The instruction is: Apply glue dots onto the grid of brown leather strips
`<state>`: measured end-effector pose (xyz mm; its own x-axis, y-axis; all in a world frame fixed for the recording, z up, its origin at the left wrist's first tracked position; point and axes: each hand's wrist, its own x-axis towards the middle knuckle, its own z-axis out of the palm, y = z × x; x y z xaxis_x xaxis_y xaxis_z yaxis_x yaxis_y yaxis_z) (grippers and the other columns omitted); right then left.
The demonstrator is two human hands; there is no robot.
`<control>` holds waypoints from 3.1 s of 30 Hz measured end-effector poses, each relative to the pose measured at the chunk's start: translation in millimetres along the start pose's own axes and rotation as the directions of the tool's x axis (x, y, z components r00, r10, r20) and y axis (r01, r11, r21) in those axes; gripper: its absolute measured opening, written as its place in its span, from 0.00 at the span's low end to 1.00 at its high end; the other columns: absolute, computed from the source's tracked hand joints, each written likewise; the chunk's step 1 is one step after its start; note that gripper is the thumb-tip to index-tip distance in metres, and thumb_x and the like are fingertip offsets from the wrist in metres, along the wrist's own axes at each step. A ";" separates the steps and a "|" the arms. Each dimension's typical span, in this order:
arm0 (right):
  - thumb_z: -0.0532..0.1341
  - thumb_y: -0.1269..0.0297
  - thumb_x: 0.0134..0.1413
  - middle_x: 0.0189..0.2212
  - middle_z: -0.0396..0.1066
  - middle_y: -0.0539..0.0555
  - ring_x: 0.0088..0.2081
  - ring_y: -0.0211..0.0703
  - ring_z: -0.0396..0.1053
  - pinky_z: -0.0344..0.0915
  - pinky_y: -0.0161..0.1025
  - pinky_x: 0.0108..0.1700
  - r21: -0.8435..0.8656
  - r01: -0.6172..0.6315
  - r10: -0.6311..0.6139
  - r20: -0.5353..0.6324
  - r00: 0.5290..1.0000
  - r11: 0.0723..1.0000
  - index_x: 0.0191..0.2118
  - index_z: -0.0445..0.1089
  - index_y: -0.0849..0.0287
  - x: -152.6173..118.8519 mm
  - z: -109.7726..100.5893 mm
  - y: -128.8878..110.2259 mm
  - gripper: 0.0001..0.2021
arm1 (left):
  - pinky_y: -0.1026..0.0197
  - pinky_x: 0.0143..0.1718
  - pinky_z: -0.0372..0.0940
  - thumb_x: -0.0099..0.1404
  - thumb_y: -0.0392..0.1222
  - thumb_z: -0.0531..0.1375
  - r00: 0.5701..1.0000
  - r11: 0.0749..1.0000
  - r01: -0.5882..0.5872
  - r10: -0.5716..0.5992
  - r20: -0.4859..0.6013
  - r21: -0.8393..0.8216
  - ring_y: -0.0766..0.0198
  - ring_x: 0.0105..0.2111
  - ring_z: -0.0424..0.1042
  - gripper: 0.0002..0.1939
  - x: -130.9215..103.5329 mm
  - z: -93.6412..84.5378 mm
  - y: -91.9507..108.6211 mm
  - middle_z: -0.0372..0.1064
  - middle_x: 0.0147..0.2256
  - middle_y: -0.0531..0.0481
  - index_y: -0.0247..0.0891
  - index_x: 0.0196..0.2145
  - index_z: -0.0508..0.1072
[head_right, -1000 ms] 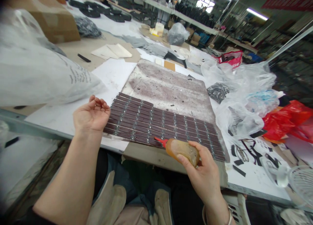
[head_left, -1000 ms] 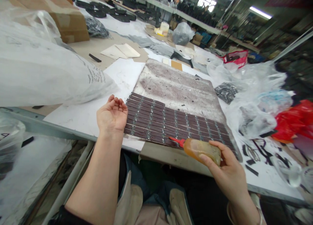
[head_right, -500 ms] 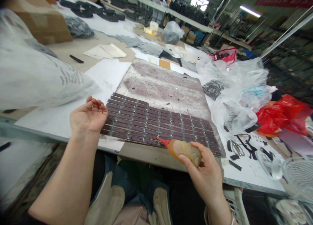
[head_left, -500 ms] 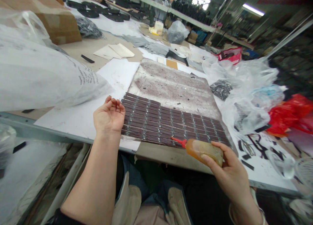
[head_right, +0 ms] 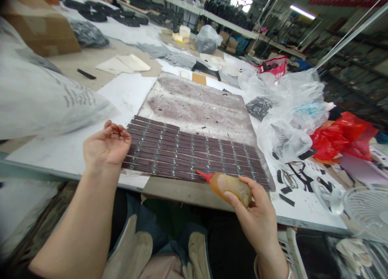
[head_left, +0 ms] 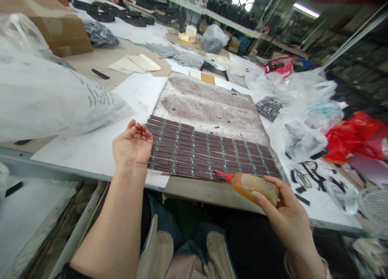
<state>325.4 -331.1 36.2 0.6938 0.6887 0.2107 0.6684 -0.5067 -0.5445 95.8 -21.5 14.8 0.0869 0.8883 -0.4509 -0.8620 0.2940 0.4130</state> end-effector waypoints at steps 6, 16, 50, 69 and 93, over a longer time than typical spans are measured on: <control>0.64 0.50 0.46 0.42 0.71 0.54 0.39 0.47 0.70 0.66 0.41 0.40 0.037 -0.035 0.035 -0.004 0.999 0.999 0.51 0.65 0.53 -2.0 -0.9 8.5 0.25 | 0.69 0.27 0.66 0.54 0.27 0.52 0.999 0.999 -0.008 0.006 0.031 0.046 0.71 0.24 0.70 0.10 -0.5 -0.5 -3.1 0.66 0.22 0.54 0.39 0.30 0.67; 0.64 0.50 0.46 0.43 0.70 0.55 0.40 0.47 0.69 0.67 0.41 0.39 0.030 -0.027 0.028 -0.048 0.998 0.999 0.49 0.67 0.54 -3.7 -6.3 12.2 0.24 | 0.68 0.26 0.65 0.53 0.26 0.52 0.999 1.000 0.013 -0.014 0.034 0.020 0.71 0.24 0.70 0.11 -0.1 1.4 -7.7 0.67 0.23 0.53 0.37 0.31 0.68; 0.63 0.45 0.44 0.42 0.71 0.54 0.39 0.47 0.69 0.66 0.42 0.39 -0.053 -0.175 0.163 -0.170 0.972 0.983 0.48 0.68 0.54 -13.3 -30.5 38.8 0.26 | 0.67 0.25 0.65 0.52 0.26 0.52 0.999 0.997 0.013 -0.017 0.040 0.081 0.69 0.23 0.69 0.12 -6.6 7.1 -18.6 0.66 0.22 0.52 0.39 0.31 0.67; 0.63 0.46 0.44 0.41 0.71 0.54 0.39 0.48 0.69 0.64 0.47 0.48 -0.091 -0.176 0.149 -0.243 0.959 0.980 0.48 0.68 0.55 -19.1 -41.7 63.1 0.26 | 0.67 0.25 0.65 0.50 0.25 0.53 0.999 0.994 0.023 -0.028 0.042 0.110 0.69 0.24 0.69 0.13 -7.7 8.5 -24.3 0.65 0.24 0.52 0.36 0.33 0.67; 0.64 0.43 0.42 0.41 0.72 0.55 0.39 0.50 0.69 0.65 0.48 0.46 -0.154 -0.236 0.169 -0.360 0.918 0.959 0.47 0.70 0.56 -17.3 -52.7 88.1 0.29 | 0.67 0.23 0.64 0.48 0.26 0.53 0.999 0.991 0.028 -0.033 0.034 0.133 0.70 0.24 0.68 0.13 -11.3 12.1 -29.5 0.65 0.22 0.53 0.35 0.33 0.67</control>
<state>386.4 -415.0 27.4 0.8458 0.3602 0.3935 0.5185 -0.7287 -0.4474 126.3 -36.0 17.2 0.1320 0.8898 -0.4369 -0.7851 0.3629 0.5020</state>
